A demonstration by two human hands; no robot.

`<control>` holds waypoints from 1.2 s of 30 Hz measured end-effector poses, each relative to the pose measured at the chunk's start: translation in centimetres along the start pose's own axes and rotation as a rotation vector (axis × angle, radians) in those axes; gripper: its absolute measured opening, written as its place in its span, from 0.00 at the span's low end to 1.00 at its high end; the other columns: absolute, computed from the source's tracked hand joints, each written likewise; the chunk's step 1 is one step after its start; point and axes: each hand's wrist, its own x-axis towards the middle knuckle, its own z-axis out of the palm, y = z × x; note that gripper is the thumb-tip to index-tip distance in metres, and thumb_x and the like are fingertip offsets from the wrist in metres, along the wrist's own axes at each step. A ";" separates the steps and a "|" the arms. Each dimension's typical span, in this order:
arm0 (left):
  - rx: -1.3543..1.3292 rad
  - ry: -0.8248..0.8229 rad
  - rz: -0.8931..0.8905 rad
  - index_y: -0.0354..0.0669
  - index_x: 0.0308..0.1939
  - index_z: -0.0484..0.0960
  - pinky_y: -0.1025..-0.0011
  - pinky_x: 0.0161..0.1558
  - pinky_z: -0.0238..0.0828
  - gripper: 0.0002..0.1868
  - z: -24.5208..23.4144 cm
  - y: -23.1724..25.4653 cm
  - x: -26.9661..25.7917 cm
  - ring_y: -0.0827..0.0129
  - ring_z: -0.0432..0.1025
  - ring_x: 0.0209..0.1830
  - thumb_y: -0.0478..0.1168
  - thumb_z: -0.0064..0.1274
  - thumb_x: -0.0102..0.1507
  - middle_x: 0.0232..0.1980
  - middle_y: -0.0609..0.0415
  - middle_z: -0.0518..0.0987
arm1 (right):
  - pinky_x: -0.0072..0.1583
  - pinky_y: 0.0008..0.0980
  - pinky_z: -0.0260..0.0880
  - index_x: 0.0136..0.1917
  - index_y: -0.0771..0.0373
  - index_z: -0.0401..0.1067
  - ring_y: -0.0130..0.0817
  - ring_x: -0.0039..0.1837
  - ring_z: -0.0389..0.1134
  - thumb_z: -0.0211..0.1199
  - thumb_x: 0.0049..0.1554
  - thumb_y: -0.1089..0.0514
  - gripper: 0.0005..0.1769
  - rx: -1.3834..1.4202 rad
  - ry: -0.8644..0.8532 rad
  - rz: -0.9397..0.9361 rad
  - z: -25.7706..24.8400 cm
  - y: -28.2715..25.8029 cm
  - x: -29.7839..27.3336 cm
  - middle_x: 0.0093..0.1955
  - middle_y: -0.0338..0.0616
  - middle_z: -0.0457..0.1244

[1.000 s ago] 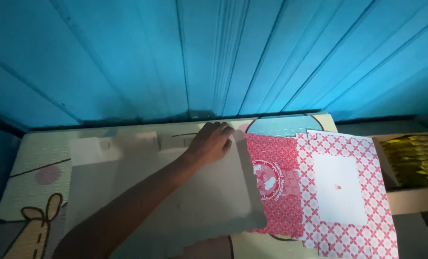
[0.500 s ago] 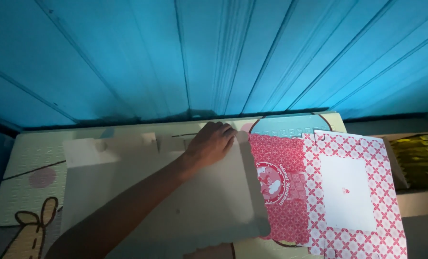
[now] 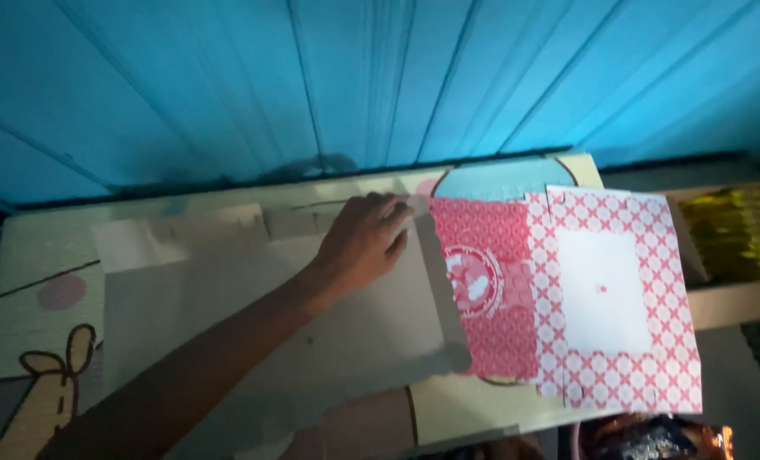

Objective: Folding cardboard components and applying decorative paper to assemble a custom box.

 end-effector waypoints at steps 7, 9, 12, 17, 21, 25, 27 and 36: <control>-0.338 -0.253 0.020 0.43 0.43 0.79 0.52 0.43 0.72 0.08 -1.2 8.6 -6.9 0.47 0.76 0.45 0.41 0.51 0.64 0.46 0.47 0.78 | 0.63 0.55 0.68 0.67 0.44 0.69 0.62 0.65 0.64 0.61 0.50 0.36 0.32 0.012 -0.068 0.006 -0.6 1.4 1.9 0.69 0.48 0.62; -0.409 -0.297 0.026 0.42 0.45 0.79 0.52 0.42 0.72 0.08 -1.0 10.4 -8.2 0.45 0.75 0.45 0.41 0.51 0.66 0.47 0.46 0.78 | 0.63 0.55 0.68 0.67 0.45 0.69 0.62 0.65 0.64 0.61 0.50 0.36 0.33 0.010 -0.081 0.003 -1.9 2.0 3.0 0.69 0.48 0.62; -0.446 -0.122 -0.014 0.42 0.45 0.79 0.58 0.45 0.71 0.11 0.1 11.9 -9.5 0.55 0.74 0.43 0.42 0.56 0.60 0.45 0.51 0.78 | 0.63 0.55 0.67 0.67 0.45 0.69 0.62 0.65 0.64 0.61 0.50 0.35 0.33 0.002 -0.083 -0.002 -4.1 1.9 3.8 0.69 0.49 0.62; -0.444 -0.101 -0.074 0.42 0.40 0.81 0.61 0.45 0.72 0.11 1.6 12.5 -10.4 0.56 0.73 0.44 0.40 0.59 0.56 0.45 0.53 0.78 | 0.70 0.53 0.60 0.77 0.49 0.57 0.61 0.75 0.55 0.57 0.55 0.35 0.41 -0.033 0.108 -0.060 -5.0 1.1 3.7 0.79 0.53 0.52; -0.380 -0.020 -0.078 0.42 0.37 0.81 0.61 0.40 0.71 0.05 1.7 13.3 -10.4 0.57 0.73 0.40 0.38 0.58 0.58 0.42 0.53 0.77 | 0.65 0.57 0.64 0.67 0.53 0.69 0.65 0.67 0.62 0.59 0.51 0.42 0.32 -0.037 0.205 -0.158 -9.8 -1.0 2.1 0.69 0.56 0.62; -0.272 -0.130 -0.072 0.43 0.43 0.82 0.58 0.46 0.71 0.11 2.8 13.4 -10.7 0.56 0.71 0.46 0.40 0.60 0.58 0.47 0.51 0.75 | 0.61 0.55 0.67 0.63 0.49 0.73 0.62 0.64 0.65 0.60 0.52 0.40 0.27 0.085 0.280 -0.184 -11.0 -1.4 1.6 0.66 0.51 0.65; -0.250 -0.107 -0.058 0.42 0.42 0.81 0.58 0.46 0.70 0.11 3.1 13.6 -10.8 0.56 0.71 0.46 0.40 0.60 0.58 0.47 0.51 0.75 | 0.59 0.54 0.69 0.61 0.49 0.73 0.61 0.63 0.66 0.62 0.50 0.42 0.26 0.139 0.276 -0.179 -10.2 -1.1 1.8 0.64 0.50 0.66; -0.178 -0.069 -0.023 0.41 0.40 0.81 0.59 0.43 0.71 0.09 3.1 13.9 -10.7 0.56 0.72 0.41 0.41 0.56 0.60 0.44 0.50 0.76 | 0.48 0.52 0.71 0.50 0.49 0.78 0.57 0.47 0.71 0.62 0.46 0.45 0.19 0.060 0.432 -0.280 -9.0 -0.6 2.6 0.49 0.47 0.71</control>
